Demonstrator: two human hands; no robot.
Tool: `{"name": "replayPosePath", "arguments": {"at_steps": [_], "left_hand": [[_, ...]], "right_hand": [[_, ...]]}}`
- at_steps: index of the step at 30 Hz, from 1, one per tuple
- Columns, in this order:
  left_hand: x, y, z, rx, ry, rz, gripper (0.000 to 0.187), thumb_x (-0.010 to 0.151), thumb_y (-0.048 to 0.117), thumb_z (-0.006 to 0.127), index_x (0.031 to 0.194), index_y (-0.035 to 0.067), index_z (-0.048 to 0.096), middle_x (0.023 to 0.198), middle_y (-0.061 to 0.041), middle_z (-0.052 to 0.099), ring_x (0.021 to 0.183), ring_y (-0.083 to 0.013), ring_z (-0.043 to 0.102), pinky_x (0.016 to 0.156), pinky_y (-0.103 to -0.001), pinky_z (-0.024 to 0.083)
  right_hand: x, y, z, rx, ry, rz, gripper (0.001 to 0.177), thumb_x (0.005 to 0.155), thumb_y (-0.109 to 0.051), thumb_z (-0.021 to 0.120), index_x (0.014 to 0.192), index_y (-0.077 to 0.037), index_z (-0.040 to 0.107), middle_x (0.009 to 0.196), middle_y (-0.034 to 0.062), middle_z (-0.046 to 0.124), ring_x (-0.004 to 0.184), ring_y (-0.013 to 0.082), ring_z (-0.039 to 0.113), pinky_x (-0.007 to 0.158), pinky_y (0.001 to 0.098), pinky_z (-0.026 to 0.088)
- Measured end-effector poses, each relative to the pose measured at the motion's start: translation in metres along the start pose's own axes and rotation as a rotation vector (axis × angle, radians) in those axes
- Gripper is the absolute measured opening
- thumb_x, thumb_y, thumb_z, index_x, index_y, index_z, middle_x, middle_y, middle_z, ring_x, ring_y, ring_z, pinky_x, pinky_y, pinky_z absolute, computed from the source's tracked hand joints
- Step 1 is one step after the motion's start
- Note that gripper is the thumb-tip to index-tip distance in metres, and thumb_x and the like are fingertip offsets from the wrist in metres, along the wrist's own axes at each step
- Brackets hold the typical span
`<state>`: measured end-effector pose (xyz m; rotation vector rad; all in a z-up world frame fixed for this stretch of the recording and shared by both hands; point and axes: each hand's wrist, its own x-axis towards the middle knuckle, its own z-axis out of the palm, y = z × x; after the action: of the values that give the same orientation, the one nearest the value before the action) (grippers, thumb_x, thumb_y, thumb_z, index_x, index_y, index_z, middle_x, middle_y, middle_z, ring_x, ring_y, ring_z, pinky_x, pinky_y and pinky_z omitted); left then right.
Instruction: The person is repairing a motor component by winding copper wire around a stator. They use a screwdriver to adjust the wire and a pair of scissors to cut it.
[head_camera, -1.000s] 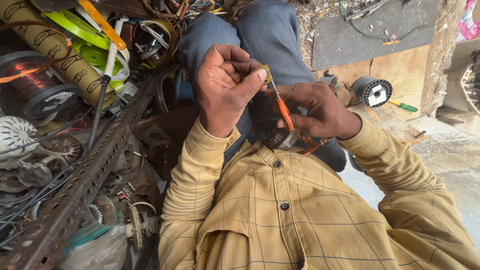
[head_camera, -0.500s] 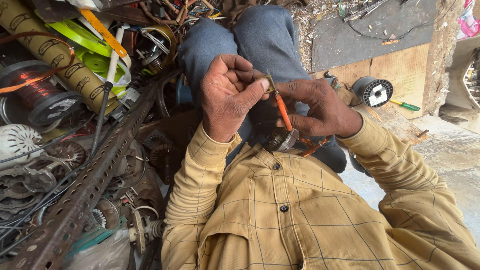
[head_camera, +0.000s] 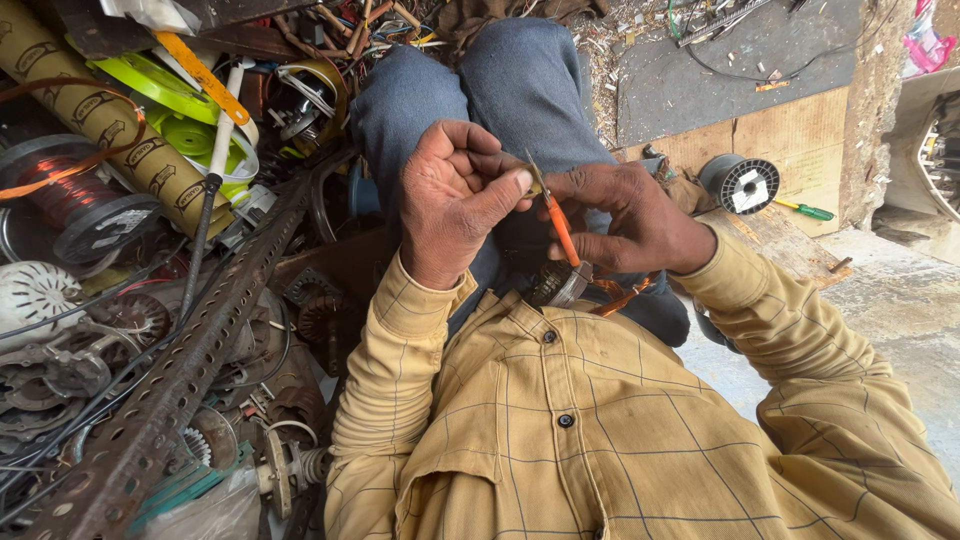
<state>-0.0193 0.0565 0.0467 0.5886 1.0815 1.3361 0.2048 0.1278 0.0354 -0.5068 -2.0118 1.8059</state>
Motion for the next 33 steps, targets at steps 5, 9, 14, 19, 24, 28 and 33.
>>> {"name": "replayPosePath", "arguments": {"at_steps": [5, 9, 14, 19, 24, 28, 33], "left_hand": [[-0.002, 0.003, -0.001, -0.039, 0.006, -0.045, 0.032, 0.091, -0.009, 0.073, 0.112, -0.001, 0.05, 0.095, -0.015, 0.071, 0.084, -0.0149, 0.072, 0.075, -0.029, 0.065], [-0.003, 0.002, -0.002, -0.054, -0.01, -0.048, 0.033, 0.091, -0.009, 0.073, 0.112, -0.001, 0.05, 0.095, -0.015, 0.071, 0.083, -0.0153, 0.072, 0.075, -0.029, 0.064], [-0.001, -0.001, -0.01, -0.054, -0.035, -0.107, 0.032, 0.089, -0.009, 0.073, 0.111, -0.003, 0.051, 0.093, -0.016, 0.071, 0.079, -0.0167, 0.072, 0.072, -0.029, 0.063], [-0.002, 0.004, -0.011, -0.081, -0.007, -0.147, 0.033, 0.087, -0.008, 0.074, 0.111, -0.003, 0.052, 0.092, -0.016, 0.072, 0.08, -0.0173, 0.072, 0.071, -0.03, 0.063], [-0.004, -0.002, -0.01, -0.09, -0.035, -0.117, 0.033, 0.087, -0.009, 0.074, 0.111, -0.001, 0.053, 0.094, -0.015, 0.071, 0.083, -0.0169, 0.072, 0.073, -0.03, 0.064], [-0.006, -0.009, -0.018, -0.119, -0.093, -0.124, 0.034, 0.087, -0.01, 0.074, 0.112, -0.001, 0.053, 0.093, -0.016, 0.071, 0.08, -0.0172, 0.071, 0.074, -0.031, 0.063], [-0.015, -0.019, -0.029, -0.058, -0.115, -0.21, 0.032, 0.087, -0.008, 0.073, 0.115, -0.002, 0.056, 0.094, -0.015, 0.071, 0.081, -0.017, 0.07, 0.074, -0.032, 0.061]], "right_hand": [[-0.003, 0.002, 0.0, 0.2, -0.054, 0.116, 0.053, 0.088, -0.007, 0.081, 0.136, 0.002, 0.061, 0.109, 0.0076, 0.074, 0.099, 0.0141, 0.072, 0.09, 0.0321, 0.063], [-0.003, 0.008, -0.001, 0.239, -0.091, 0.122, 0.054, 0.088, -0.007, 0.079, 0.138, 0.002, 0.06, 0.108, 0.0075, 0.074, 0.096, 0.0129, 0.072, 0.084, 0.0304, 0.065], [-0.007, 0.002, -0.001, 0.057, -0.045, 0.08, 0.052, 0.087, -0.008, 0.08, 0.136, 0.0, 0.063, 0.097, 0.0084, 0.076, 0.084, 0.0131, 0.074, 0.075, 0.0299, 0.061], [0.003, -0.008, -0.011, -0.07, -0.051, -0.012, 0.061, 0.078, -0.016, 0.084, 0.133, 0.0, 0.063, 0.093, 0.0101, 0.073, 0.073, 0.0146, 0.071, 0.063, 0.0301, 0.057], [0.007, -0.004, -0.008, -0.021, -0.042, 0.007, 0.063, 0.079, -0.021, 0.088, 0.134, -0.002, 0.065, 0.093, 0.0088, 0.074, 0.071, 0.0144, 0.07, 0.061, 0.0293, 0.057], [0.001, 0.001, -0.003, 0.058, -0.031, 0.059, 0.058, 0.081, -0.015, 0.088, 0.133, -0.001, 0.067, 0.089, 0.0077, 0.073, 0.074, 0.0146, 0.069, 0.069, 0.0317, 0.057], [0.002, -0.013, -0.034, 0.34, 0.147, 0.213, 0.057, 0.085, -0.001, 0.078, 0.139, -0.003, 0.058, 0.107, 0.009, 0.074, 0.091, 0.0135, 0.073, 0.086, 0.0308, 0.063]]}}
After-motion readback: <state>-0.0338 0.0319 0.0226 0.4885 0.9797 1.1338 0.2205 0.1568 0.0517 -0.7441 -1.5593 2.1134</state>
